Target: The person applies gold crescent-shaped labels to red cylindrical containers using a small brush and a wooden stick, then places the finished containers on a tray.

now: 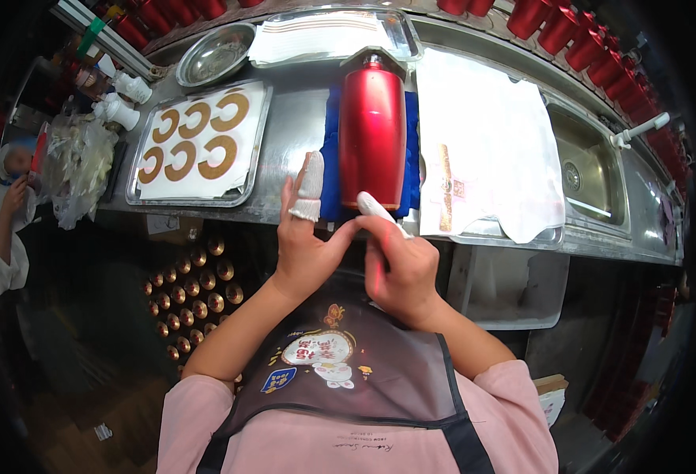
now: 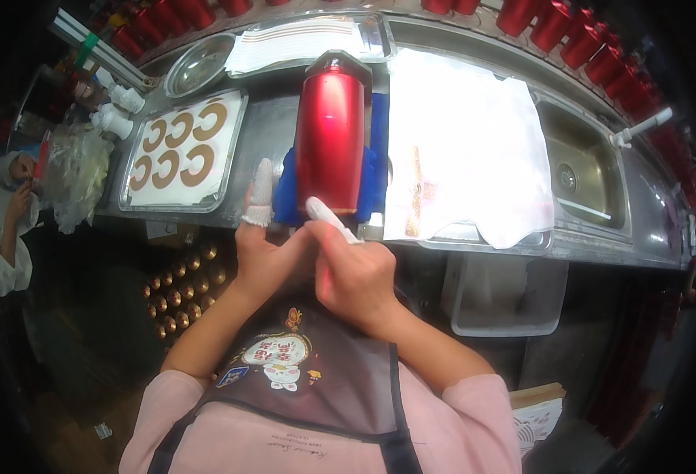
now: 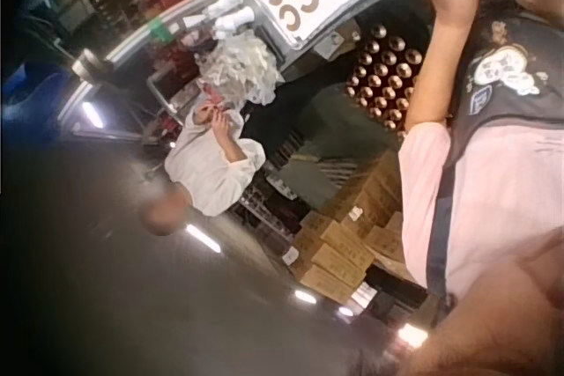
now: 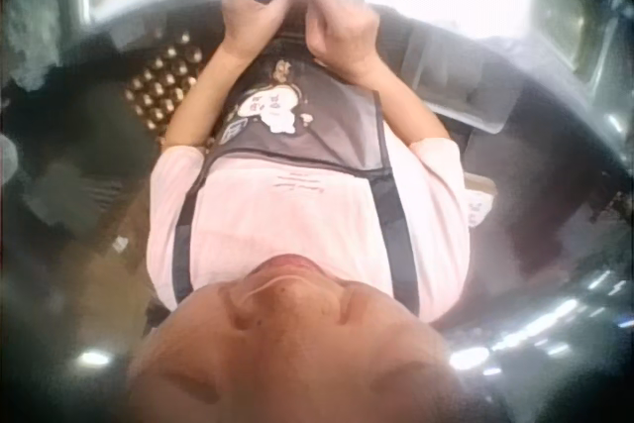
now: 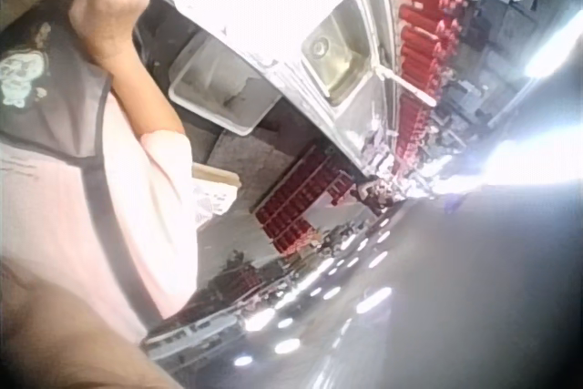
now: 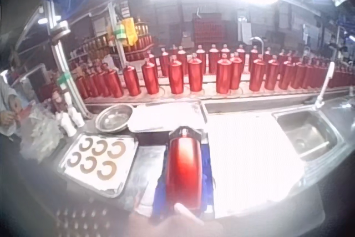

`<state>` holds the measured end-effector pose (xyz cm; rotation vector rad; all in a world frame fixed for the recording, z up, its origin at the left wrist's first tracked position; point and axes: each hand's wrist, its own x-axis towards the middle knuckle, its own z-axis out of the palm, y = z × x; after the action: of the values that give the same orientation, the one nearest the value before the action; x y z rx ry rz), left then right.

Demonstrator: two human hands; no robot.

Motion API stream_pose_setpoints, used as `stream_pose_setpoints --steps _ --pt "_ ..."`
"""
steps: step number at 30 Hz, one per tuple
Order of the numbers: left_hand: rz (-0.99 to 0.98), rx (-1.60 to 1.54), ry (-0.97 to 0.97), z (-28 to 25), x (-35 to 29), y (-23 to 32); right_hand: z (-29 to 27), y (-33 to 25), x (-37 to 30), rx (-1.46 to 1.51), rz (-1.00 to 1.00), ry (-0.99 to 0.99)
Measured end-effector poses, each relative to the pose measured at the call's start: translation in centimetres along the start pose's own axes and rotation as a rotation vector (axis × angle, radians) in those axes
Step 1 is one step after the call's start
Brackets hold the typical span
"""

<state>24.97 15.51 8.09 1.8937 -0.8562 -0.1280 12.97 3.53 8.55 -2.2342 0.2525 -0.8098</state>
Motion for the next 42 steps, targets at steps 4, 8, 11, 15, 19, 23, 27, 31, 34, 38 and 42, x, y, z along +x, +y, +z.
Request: stream_pose_setpoints --steps 4,8,11,15,19,23,27,31,34,38,42 --pt "0.389 0.314 -0.083 0.3 2.2 1.2 -0.4 0.2 -1.1 0.142 0.162 0.066" --pt "0.579 0.425 -0.125 1.9 4.2 1.6 -0.6 0.2 -2.0 0.248 0.33 0.094" --pt "0.566 0.387 -0.061 1.9 4.0 0.8 -0.3 0.2 -2.1 0.329 0.453 0.064" --pt "0.376 0.159 -0.029 1.6 2.9 -0.9 -0.2 0.3 -2.1 0.345 0.521 0.02" --pt "0.332 0.214 -0.128 0.4 2.6 -2.6 -0.1 0.5 -2.2 0.257 0.452 0.009" --pt "0.245 0.214 -0.159 -0.5 2.6 -2.4 0.0 0.6 -2.2 0.255 0.436 0.005" --pt "0.331 0.207 -0.065 0.1 2.5 -1.6 -0.1 0.6 -2.6 0.243 0.507 -0.035" --pt "0.353 0.145 -0.042 1.0 2.7 -2.3 -0.1 0.9 -2.8 0.162 0.434 -0.064" --pt "0.296 0.042 -0.023 1.1 2.4 -2.7 0.0 0.9 -2.7 0.096 0.397 -0.049" --pt "0.346 0.035 0.041 1.0 2.3 -2.6 -0.1 0.3 -2.3 0.11 0.309 0.016" --pt "0.365 0.083 0.047 1.4 2.3 -2.4 -0.7 -0.4 -1.2 0.11 0.059 -0.077"
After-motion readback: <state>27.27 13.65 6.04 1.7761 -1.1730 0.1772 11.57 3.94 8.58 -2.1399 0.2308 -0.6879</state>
